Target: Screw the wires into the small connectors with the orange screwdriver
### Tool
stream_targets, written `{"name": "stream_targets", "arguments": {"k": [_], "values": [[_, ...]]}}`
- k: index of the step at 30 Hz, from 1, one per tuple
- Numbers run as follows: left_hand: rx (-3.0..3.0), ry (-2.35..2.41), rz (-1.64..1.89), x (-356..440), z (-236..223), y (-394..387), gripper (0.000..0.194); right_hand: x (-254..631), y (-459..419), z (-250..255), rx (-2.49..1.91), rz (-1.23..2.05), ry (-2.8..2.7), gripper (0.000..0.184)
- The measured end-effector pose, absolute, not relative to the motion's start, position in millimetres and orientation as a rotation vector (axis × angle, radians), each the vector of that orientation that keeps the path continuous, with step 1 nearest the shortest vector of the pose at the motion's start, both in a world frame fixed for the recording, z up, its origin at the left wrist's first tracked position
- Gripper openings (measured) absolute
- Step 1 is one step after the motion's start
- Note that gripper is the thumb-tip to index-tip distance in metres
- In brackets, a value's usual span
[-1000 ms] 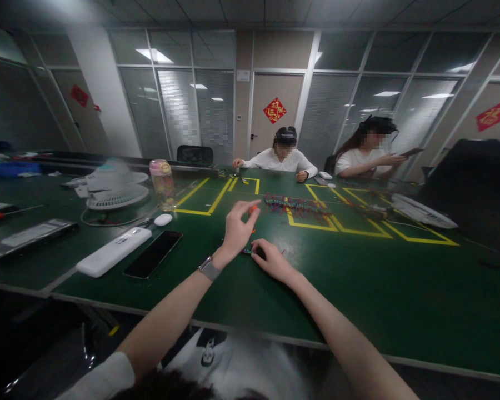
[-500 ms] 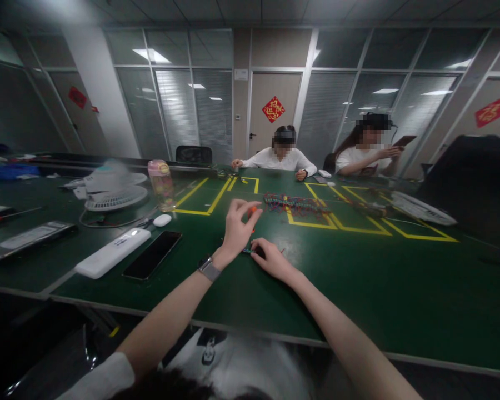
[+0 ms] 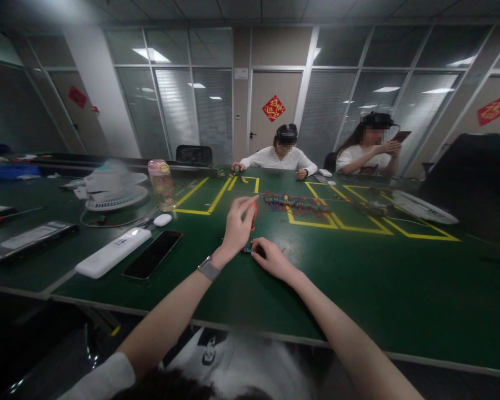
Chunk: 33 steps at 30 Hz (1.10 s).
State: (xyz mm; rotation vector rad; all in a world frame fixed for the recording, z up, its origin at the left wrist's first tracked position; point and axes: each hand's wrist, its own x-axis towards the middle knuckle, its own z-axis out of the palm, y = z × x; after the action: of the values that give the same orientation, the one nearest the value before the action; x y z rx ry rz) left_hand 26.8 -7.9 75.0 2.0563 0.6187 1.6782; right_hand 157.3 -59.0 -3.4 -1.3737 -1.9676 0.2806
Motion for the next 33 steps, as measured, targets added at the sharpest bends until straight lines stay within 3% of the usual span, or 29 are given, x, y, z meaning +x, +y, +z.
{"name": "stream_targets", "arguments": {"k": [3, 9, 14, 20, 26, 33], "values": [[2.059, 0.533, 1.619, 27.4, 75.8, -7.1, 0.031, 157.9, -59.0, -3.5, -1.379, 0.274, -1.977, 0.007], [2.037, 0.745, 1.706, 26.9, 76.3, -6.9, 0.019, 158.1, -59.3, -3.8, -1.357, 0.286, -1.968, 0.008], [2.025, 0.587, 1.679, 26.8, 76.5, -6.2, 0.028, 158.9, -58.7, -4.1, -1.359, 0.285, -1.978, 0.007], [2.061, 0.741, 1.734, 25.5, 77.1, -10.0, 0.018, 159.0, -58.2, -5.0, -1.360, 0.288, -1.989, 0.007], [2.030, 0.603, 1.702, 26.4, 75.6, -5.3, 0.031, 158.8, -58.7, -5.3, -1.387, 0.290, -1.971, 0.013], [2.062, 0.684, 1.746, 24.3, 77.9, -6.5, 0.019, 159.4, -58.4, -5.5, -1.343, 0.284, -1.997, 0.007]]}}
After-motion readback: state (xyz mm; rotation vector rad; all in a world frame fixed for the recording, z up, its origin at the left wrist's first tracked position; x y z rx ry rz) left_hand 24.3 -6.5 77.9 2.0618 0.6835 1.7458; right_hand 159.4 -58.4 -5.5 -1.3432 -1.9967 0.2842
